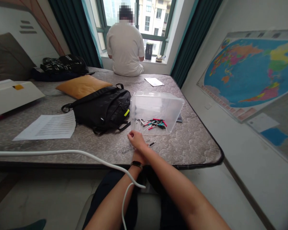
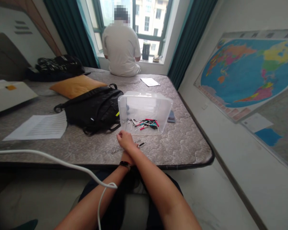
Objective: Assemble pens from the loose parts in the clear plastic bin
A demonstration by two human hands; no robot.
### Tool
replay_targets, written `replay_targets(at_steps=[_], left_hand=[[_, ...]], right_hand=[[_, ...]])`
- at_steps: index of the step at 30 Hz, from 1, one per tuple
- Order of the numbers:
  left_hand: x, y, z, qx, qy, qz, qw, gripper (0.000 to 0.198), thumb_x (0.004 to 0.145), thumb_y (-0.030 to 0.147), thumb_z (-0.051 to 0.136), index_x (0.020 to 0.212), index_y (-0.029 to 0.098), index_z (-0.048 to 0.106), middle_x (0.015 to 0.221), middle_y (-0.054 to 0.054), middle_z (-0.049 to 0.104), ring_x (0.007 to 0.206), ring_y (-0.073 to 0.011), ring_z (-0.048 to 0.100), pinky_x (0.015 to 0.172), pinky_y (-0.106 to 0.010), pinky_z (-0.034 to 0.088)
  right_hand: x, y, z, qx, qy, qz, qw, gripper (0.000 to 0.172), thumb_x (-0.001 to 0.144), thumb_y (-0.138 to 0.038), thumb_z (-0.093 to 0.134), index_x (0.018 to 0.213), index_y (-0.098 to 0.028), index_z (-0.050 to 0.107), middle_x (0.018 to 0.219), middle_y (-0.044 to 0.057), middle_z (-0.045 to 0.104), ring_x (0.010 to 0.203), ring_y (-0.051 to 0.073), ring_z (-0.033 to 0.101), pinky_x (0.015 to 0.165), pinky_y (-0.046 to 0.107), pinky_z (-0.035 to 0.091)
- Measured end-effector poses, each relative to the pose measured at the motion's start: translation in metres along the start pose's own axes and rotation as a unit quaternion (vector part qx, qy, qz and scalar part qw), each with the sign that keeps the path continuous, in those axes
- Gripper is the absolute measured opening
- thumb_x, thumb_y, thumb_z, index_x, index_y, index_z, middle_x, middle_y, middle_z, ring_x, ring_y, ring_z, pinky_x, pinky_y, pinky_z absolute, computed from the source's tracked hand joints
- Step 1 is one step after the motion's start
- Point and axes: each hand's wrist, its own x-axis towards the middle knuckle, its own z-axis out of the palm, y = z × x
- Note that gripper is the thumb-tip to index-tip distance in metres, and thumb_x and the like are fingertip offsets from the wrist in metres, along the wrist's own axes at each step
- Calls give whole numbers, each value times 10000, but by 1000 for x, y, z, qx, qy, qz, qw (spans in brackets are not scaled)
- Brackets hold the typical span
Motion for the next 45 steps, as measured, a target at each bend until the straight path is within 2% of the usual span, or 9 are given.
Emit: replay_targets(at_steps=[5,8,10,17,21,24,28,35,45], left_hand=[[-6,9,-13,2,23,-10,1000,280,973,292,354,1037,183,604,903,-98,667,845,-220,620,759,-332,434],[-6,13,-19,12,29,-7,999,279,982,316,342,1013,206,596,885,-75,666,833,-202,621,736,-304,426],[-6,14,-21,16,29,-8,999,286,987,323,332,1002,210,595,879,-70,668,825,-196,620,727,-297,422],[-5,12,-21,5,19,-8,1000,361,1006,351,273,1008,207,604,880,-75,670,823,-190,613,738,-292,428],[-4,7,-14,-25,11,-13,1000,375,1000,374,281,1058,212,614,900,-93,663,835,-202,604,783,-311,436],[-3,5,-9,-57,2,-18,998,371,991,393,302,1050,223,626,897,-104,653,850,-217,595,817,-332,435],[-3,5,-9,-87,-2,-21,996,341,979,378,333,1025,229,637,881,-104,642,852,-222,586,832,-347,438],[-4,8,-15,-58,-4,-6,998,300,968,284,349,1020,224,637,881,-100,642,840,-218,595,804,-347,443],[-3,9,-16,-42,-13,-8,999,287,964,242,352,1061,226,621,923,-95,656,871,-226,606,804,-355,445]], right_hand=[[39,41,-61,-115,76,54,989,163,890,-244,528,901,-183,679,894,63,695,856,179,627,803,257,429],[57,61,-81,-168,120,55,977,206,879,-219,514,1006,-163,665,1053,105,665,957,196,613,853,265,430],[66,71,-85,-195,112,55,973,216,874,-219,519,1021,-161,666,1085,117,651,979,204,610,867,271,432],[100,84,-78,-235,2,36,971,203,872,-184,520,960,-181,702,995,87,703,932,176,634,852,251,438],[127,82,-87,-232,-46,-14,972,204,868,-189,541,980,-181,711,968,62,725,899,162,640,819,233,437],[143,79,-94,-254,-92,-17,963,186,858,-190,582,983,-170,719,965,63,727,872,156,640,801,228,435],[150,70,-83,-263,-161,-15,951,243,849,-220,646,1084,-194,706,998,58,726,853,151,640,790,224,440],[137,56,-45,-303,-141,-6,942,304,868,-163,586,1154,-209,680,1200,105,644,1053,216,606,877,277,436],[141,41,-34,-339,-193,-47,919,206,853,-126,576,1006,-153,710,1124,139,667,999,232,632,856,281,457]])
